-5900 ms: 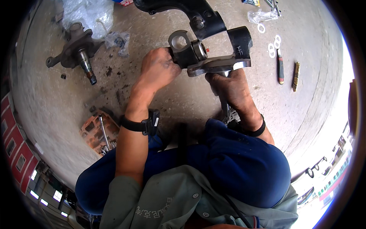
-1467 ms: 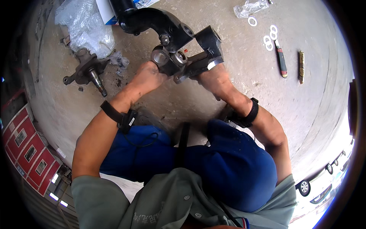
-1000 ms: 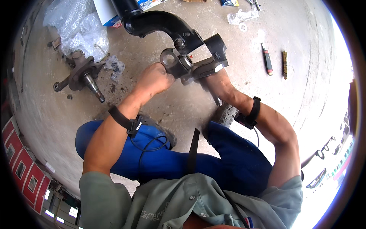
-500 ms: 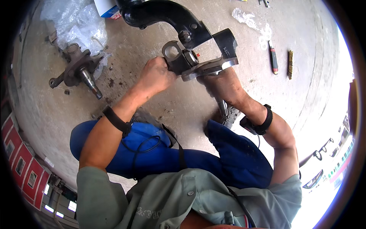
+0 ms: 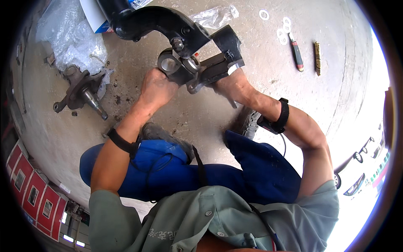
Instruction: The person fits metal components together by hand, placing circular washers and a bearing onto a metal shaft on the ground.
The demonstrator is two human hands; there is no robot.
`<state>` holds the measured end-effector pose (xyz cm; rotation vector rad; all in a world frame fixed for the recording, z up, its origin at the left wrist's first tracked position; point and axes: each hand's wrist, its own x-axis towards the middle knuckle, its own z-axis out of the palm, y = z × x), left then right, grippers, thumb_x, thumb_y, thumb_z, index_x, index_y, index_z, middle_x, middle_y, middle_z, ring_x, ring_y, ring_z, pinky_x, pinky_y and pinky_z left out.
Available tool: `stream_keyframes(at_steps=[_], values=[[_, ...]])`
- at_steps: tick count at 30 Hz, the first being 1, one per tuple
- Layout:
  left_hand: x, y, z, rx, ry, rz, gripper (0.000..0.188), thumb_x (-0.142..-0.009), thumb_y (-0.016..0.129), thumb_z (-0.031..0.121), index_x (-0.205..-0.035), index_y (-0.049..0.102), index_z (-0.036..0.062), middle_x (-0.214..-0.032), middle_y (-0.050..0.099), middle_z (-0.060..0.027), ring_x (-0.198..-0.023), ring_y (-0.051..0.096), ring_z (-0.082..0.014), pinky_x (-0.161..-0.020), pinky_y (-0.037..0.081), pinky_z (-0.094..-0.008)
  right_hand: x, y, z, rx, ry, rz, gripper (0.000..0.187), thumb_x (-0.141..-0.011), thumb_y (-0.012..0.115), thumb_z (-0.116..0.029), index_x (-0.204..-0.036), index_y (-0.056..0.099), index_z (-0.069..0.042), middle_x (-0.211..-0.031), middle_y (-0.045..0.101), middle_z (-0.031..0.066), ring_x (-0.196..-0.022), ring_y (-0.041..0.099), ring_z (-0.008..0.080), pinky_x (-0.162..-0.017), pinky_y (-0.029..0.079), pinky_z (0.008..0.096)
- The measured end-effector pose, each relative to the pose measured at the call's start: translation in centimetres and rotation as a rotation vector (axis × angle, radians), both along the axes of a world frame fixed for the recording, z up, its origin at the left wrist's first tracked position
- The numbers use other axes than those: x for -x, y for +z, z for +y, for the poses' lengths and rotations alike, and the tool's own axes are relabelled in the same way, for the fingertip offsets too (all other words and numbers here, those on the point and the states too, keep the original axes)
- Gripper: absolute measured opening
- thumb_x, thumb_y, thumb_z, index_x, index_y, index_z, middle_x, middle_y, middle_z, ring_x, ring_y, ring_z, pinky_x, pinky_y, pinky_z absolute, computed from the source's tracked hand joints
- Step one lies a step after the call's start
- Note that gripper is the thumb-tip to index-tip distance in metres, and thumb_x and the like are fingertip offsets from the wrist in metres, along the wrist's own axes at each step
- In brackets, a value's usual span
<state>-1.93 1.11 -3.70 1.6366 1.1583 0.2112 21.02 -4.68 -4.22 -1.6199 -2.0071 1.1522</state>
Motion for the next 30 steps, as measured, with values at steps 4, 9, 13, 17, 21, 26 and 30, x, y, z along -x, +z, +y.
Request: stream_keyframes(at_steps=[4, 9, 13, 17, 21, 26, 30], values=[[0.4, -0.6, -0.7, 0.054, 0.054, 0.030, 0.026, -0.086, 0.067, -0.003, -0.112, 0.071, 0.0022, -0.098, 0.075, -0.0074, -0.089, 0.068, -0.0133, -0.079, 0.054, -0.0310, 0.6, 4.9, 1.3, 0.513, -0.175, 0.074, 0.011, -0.090, 0.070, -0.012, -0.099, 0.071, -0.005, -0.078, 0.070, 0.0048, -0.068, 0.067, 0.0157, -0.060, 0.056, 0.0296], [0.4, -1.4, -1.2, 0.041, 0.076, 0.022, 0.027, -0.085, 0.068, -0.001, -0.111, 0.071, 0.0025, -0.097, 0.075, -0.0072, -0.087, 0.067, -0.0130, -0.077, 0.054, -0.0315, 0.2, 2.0, 0.6, 0.281, -0.043, -0.045, 0.013, -0.089, 0.071, -0.013, -0.102, 0.072, -0.009, -0.084, 0.072, 0.0067, -0.073, 0.069, 0.0193, -0.067, 0.057, 0.0328], [0.6, -1.4, -1.9, -0.010, 0.055, 0.080, 0.026, -0.084, 0.066, -0.002, -0.110, 0.071, 0.0018, -0.098, 0.074, -0.0093, -0.089, 0.068, -0.0147, -0.077, 0.054, -0.0328, 0.2, 1.1, 1.1, 0.242, -0.040, -0.033, 0.015, -0.091, 0.069, -0.013, -0.105, 0.072, -0.009, -0.089, 0.072, 0.0084, -0.076, 0.069, 0.0221, -0.069, 0.058, 0.0331], [0.1, -1.2, -0.1, -0.068, 0.041, 0.023, 0.025, -0.084, 0.066, -0.002, -0.108, 0.070, 0.0013, -0.098, 0.074, -0.0117, -0.091, 0.069, -0.0160, -0.079, 0.054, -0.0335, -0.2, -1.7, 1.8, 0.112, 0.146, -0.207, 0.019, -0.091, 0.070, -0.018, -0.107, 0.072, -0.009, -0.096, 0.073, 0.0087, -0.087, 0.070, 0.0240, -0.076, 0.058, 0.0355], [0.9, -2.3, -1.7, 0.049, 0.173, -0.061, 0.025, -0.083, 0.068, -0.002, -0.108, 0.070, 0.0001, -0.103, 0.074, -0.0110, -0.093, 0.070, -0.0163, -0.082, 0.054, -0.0323, 0.7, 0.0, 0.6, 0.362, -0.226, 0.068, 0.028, -0.087, 0.075, -0.026, -0.109, 0.071, -0.008, -0.101, 0.073, 0.0110, -0.092, 0.071, 0.0262, -0.080, 0.058, 0.0369], [0.4, -1.3, -1.7, -0.078, 0.073, -0.004, 0.025, -0.082, 0.067, -0.004, -0.107, 0.071, -0.0002, -0.101, 0.075, -0.0087, -0.089, 0.069, -0.0144, -0.080, 0.054, -0.0310, 0.3, 0.0, -0.4, 0.287, -0.327, 0.162, 0.037, -0.085, 0.074, -0.034, -0.109, 0.071, -0.006, -0.103, 0.074, 0.0169, -0.095, 0.072, 0.0334, -0.081, 0.059, 0.0405], [0.2, -1.0, -1.3, -0.042, 0.102, 0.001, 0.025, -0.082, 0.065, -0.005, -0.106, 0.071, -0.0003, -0.098, 0.075, -0.0079, -0.088, 0.069, -0.0140, -0.079, 0.054, -0.0311, 0.7, 0.8, 0.3, 0.322, -0.375, 0.151, 0.032, -0.084, 0.072, -0.030, -0.103, 0.072, -0.004, -0.099, 0.074, 0.0185, -0.095, 0.072, 0.0356, -0.080, 0.058, 0.0418]])
